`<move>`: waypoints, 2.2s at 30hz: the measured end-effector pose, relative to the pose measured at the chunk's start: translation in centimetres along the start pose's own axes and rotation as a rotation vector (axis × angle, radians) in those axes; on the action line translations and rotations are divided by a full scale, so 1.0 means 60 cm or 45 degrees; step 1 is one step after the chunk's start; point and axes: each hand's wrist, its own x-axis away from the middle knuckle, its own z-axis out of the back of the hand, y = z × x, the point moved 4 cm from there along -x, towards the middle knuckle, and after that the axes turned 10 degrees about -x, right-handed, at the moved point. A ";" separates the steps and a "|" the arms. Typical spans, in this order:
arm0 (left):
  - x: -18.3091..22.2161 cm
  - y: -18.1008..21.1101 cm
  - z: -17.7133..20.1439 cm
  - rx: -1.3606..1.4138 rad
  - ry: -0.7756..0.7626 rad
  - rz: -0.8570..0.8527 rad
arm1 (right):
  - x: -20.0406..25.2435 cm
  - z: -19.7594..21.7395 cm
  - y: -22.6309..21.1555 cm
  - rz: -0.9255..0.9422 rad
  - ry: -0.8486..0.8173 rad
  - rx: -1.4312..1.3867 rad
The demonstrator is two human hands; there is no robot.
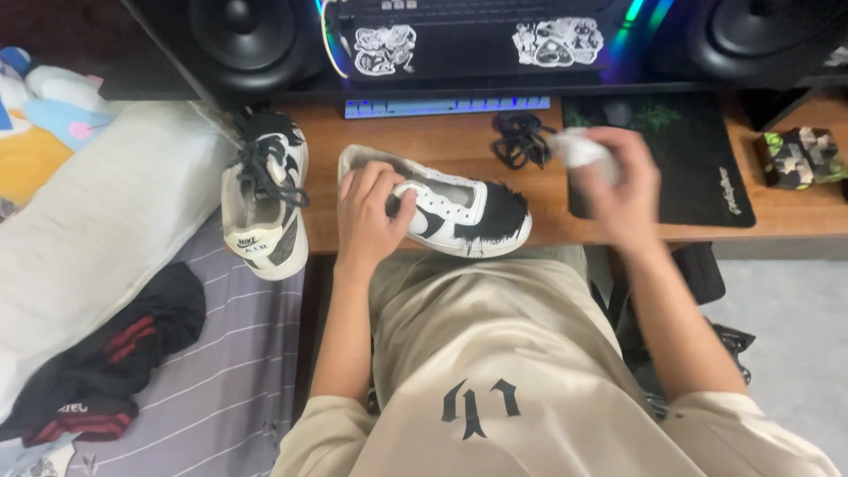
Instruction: Cleaning shoe insoles by removing them from sneakers and wiping them with a cloth.
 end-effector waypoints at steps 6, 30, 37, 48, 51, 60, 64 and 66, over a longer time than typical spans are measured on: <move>0.024 -0.034 -0.025 0.034 -0.184 0.079 | -0.012 -0.232 -0.122 0.358 -0.428 -0.309; 0.030 -0.055 -0.021 0.445 -0.179 0.056 | 0.035 -0.333 -0.133 0.988 -0.661 0.369; 0.031 -0.060 -0.028 0.501 -0.188 0.105 | 0.022 -0.270 -0.205 0.967 -0.854 0.328; 0.030 -0.058 -0.025 0.501 -0.239 0.072 | 0.061 -0.337 -0.177 0.957 -0.759 0.445; 0.023 -0.049 -0.015 0.544 -0.267 0.112 | 0.057 -0.298 -0.208 0.924 -0.870 0.430; 0.029 -0.052 -0.026 0.426 -0.244 0.073 | 0.006 -0.305 -0.181 0.896 -0.784 0.415; 0.029 -0.055 -0.023 0.489 -0.269 0.082 | 0.043 -0.351 -0.165 0.912 -0.707 0.390; 0.026 -0.054 -0.021 0.531 -0.277 0.057 | 0.066 -0.360 -0.161 0.928 -0.753 0.489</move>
